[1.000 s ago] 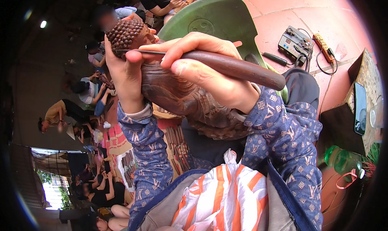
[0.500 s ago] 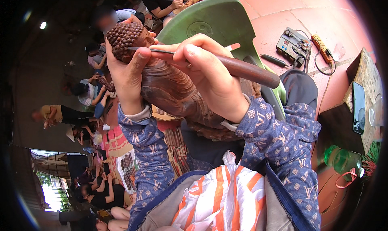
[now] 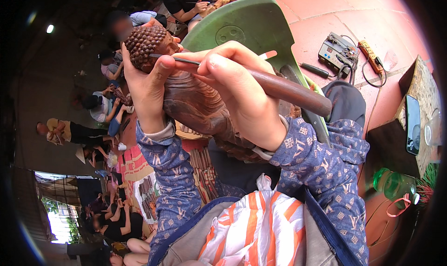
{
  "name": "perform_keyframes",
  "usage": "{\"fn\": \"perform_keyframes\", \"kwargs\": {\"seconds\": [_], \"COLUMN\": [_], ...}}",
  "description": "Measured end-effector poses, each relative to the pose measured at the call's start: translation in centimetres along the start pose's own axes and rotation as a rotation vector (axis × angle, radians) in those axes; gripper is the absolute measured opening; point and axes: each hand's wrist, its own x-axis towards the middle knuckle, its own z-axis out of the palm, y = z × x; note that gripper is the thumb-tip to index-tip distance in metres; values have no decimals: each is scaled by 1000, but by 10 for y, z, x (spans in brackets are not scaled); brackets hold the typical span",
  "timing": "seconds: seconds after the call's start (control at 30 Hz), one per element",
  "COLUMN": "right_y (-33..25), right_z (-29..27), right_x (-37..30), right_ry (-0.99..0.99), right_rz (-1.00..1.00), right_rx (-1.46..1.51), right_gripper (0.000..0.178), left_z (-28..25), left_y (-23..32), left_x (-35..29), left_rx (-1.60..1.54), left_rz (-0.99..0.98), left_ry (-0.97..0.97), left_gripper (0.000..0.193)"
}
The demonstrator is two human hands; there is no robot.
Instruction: The person carves the head of a wooden Buddha statue using a small chisel. They hold the statue with one hand and carefully chip away at the hair details with the other hand.
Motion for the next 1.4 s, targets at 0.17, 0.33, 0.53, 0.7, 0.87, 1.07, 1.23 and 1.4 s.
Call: {"fn": "perform_keyframes", "kwargs": {"seconds": [0.17, 0.33, 0.53, 0.7, 0.87, 1.07, 1.23, 1.4], "right_y": [-11, -28, -40, -38, -37, -48, -47, -49], "right_z": [-17, -34, -34, -32, -27, -15, -18, -20], "right_x": [20, 37, 25, 9, 4, -2, 2, 10], "right_ry": [-219, -369, -467, -339, -293, -350, -416, -468], "right_rz": [21, -34, -110, -167, -275, -236, -316, -402], "right_rx": [-19, -294, -476, -563, -593, -633, -717, -836], "right_gripper": [19, 19, 21, 29, 27, 31, 33, 27], "left_z": [6, 7, -2, -1, -3, -6, 0, 1], "left_y": [9, 9, 0, 0, -5, -6, -2, -1], "left_x": [-1, 2, 1, 0, 1, 0, 1, 1], "left_rx": [51, 121, 21, 67, 69, 57, -34, -33], "left_rz": [-33, -20, 11, -20, 7, 16, 4, 22], "left_ry": [57, 50, 13, 43, 47, 36, 16, 0], "left_gripper": [63, 66, 77, 82, 85, 85, 76, 70]}}
